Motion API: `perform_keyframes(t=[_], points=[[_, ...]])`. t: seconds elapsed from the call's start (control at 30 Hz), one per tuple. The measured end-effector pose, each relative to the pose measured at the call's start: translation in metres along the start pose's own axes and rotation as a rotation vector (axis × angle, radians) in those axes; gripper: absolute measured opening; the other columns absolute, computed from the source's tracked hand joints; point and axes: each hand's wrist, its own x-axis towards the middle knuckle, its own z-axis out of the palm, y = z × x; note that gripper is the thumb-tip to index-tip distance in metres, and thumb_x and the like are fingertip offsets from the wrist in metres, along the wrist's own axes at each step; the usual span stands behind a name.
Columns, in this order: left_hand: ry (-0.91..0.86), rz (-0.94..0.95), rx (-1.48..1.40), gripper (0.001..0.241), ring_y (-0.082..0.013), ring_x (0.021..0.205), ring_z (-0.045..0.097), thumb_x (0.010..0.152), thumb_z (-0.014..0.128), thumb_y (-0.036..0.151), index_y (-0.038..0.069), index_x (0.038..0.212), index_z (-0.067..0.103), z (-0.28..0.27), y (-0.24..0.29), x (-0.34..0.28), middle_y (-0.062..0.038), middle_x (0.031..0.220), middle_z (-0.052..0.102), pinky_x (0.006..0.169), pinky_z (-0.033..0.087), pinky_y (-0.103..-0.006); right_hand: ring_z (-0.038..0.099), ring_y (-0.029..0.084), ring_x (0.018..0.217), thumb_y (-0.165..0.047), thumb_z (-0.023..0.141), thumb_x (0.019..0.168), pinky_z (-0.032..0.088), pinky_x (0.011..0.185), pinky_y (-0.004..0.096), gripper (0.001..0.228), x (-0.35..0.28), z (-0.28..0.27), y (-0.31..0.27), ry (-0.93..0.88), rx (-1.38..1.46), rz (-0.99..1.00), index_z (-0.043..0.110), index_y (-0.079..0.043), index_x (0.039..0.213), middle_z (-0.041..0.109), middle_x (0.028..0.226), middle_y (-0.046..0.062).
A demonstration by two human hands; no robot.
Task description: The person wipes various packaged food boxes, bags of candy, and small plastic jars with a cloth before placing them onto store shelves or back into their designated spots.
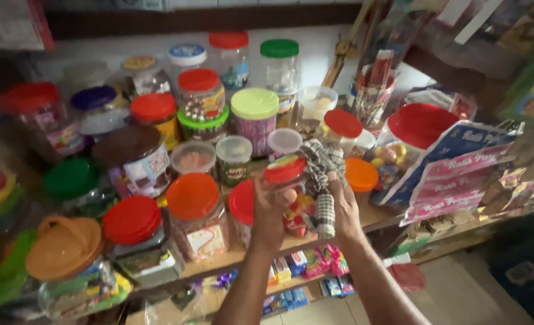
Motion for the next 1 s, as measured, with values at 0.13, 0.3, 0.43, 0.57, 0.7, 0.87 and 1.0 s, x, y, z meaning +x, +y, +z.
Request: perform_keyframes(t=[0.13, 0.3, 0.43, 0.57, 0.7, 0.87, 1.0], points=[[0.032, -0.002, 0.056, 0.075, -0.0215, 0.114, 0.064, 0.093, 0.072, 0.038, 0.007, 0.153, 0.039, 0.004, 0.009, -0.002, -0.011, 0.133, 0.062, 0.090, 0.058, -0.0353, 0.064, 0.016, 0.100, -0.031, 0.054, 0.100, 0.055, 0.084, 0.033, 0.049, -0.013, 0.010, 0.009, 0.002, 0.009, -0.123, 0.052, -0.004, 0.141, 0.066, 0.120, 0.009], [0.228, -0.150, 0.283, 0.076, -0.0134, 0.112, 0.065, 0.089, 0.062, 0.047, 0.021, 0.155, 0.035, 0.016, 0.026, -0.010, -0.002, 0.133, 0.062, 0.085, 0.054, -0.0326, 0.067, 0.022, 0.115, -0.020, 0.059, 0.093, 0.054, 0.101, 0.035, 0.057, -0.046, 0.014, 0.008, -0.033, -0.499, -0.503, 0.048, -0.003, 0.147, 0.067, 0.131, 0.012], [0.141, -0.016, 0.307, 0.080, -0.0138, 0.097, 0.062, 0.093, 0.066, 0.046, 0.011, 0.159, 0.039, 0.010, 0.017, -0.015, -0.008, 0.124, 0.066, 0.076, 0.051, -0.0273, 0.058, 0.025, 0.128, -0.020, 0.063, 0.095, 0.047, 0.107, 0.039, 0.064, -0.052, 0.015, 0.015, -0.160, -0.494, -0.601, 0.037, -0.002, 0.150, 0.056, 0.142, 0.016], [0.192, -0.102, 0.250, 0.085, -0.0130, 0.088, 0.060, 0.089, 0.072, 0.039, 0.013, 0.159, 0.031, -0.014, -0.016, -0.025, -0.005, 0.112, 0.065, 0.068, 0.051, -0.0270, 0.064, 0.022, 0.112, -0.030, 0.058, 0.095, 0.054, 0.094, 0.040, 0.057, -0.016, -0.012, 0.027, -0.212, 0.048, -0.079, 0.045, -0.005, 0.144, 0.061, 0.130, 0.015], [0.129, -0.144, -0.093, 0.080, -0.0110, 0.093, 0.058, 0.096, 0.076, 0.034, 0.025, 0.159, 0.028, -0.028, -0.039, -0.027, -0.003, 0.111, 0.059, 0.076, 0.051, -0.0242, 0.069, 0.032, 0.081, -0.047, 0.060, 0.114, 0.057, 0.063, 0.045, 0.056, 0.027, -0.057, 0.042, -0.242, 0.224, 0.133, 0.062, 0.004, 0.137, 0.066, 0.102, 0.020], [0.069, -0.030, -0.167, 0.056, -0.0182, 0.097, 0.069, 0.096, 0.065, 0.045, 0.010, 0.135, 0.046, -0.004, -0.007, -0.033, -0.006, 0.114, 0.064, 0.071, 0.060, -0.0338, 0.067, 0.023, 0.088, -0.035, 0.056, 0.102, 0.056, 0.072, 0.038, 0.043, 0.002, -0.033, 0.056, 0.016, 0.258, 0.138, 0.064, -0.002, 0.129, 0.070, 0.107, 0.011], [0.226, -0.092, -0.002, 0.059, -0.0224, 0.095, 0.068, 0.096, 0.060, 0.047, 0.009, 0.139, 0.047, -0.004, 0.012, -0.024, -0.009, 0.115, 0.065, 0.071, 0.058, -0.0369, 0.059, 0.017, 0.121, -0.027, 0.050, 0.104, 0.044, 0.105, 0.032, 0.045, -0.051, -0.008, 0.050, 0.013, -0.223, -0.257, 0.057, 0.000, 0.139, 0.065, 0.132, 0.008]])
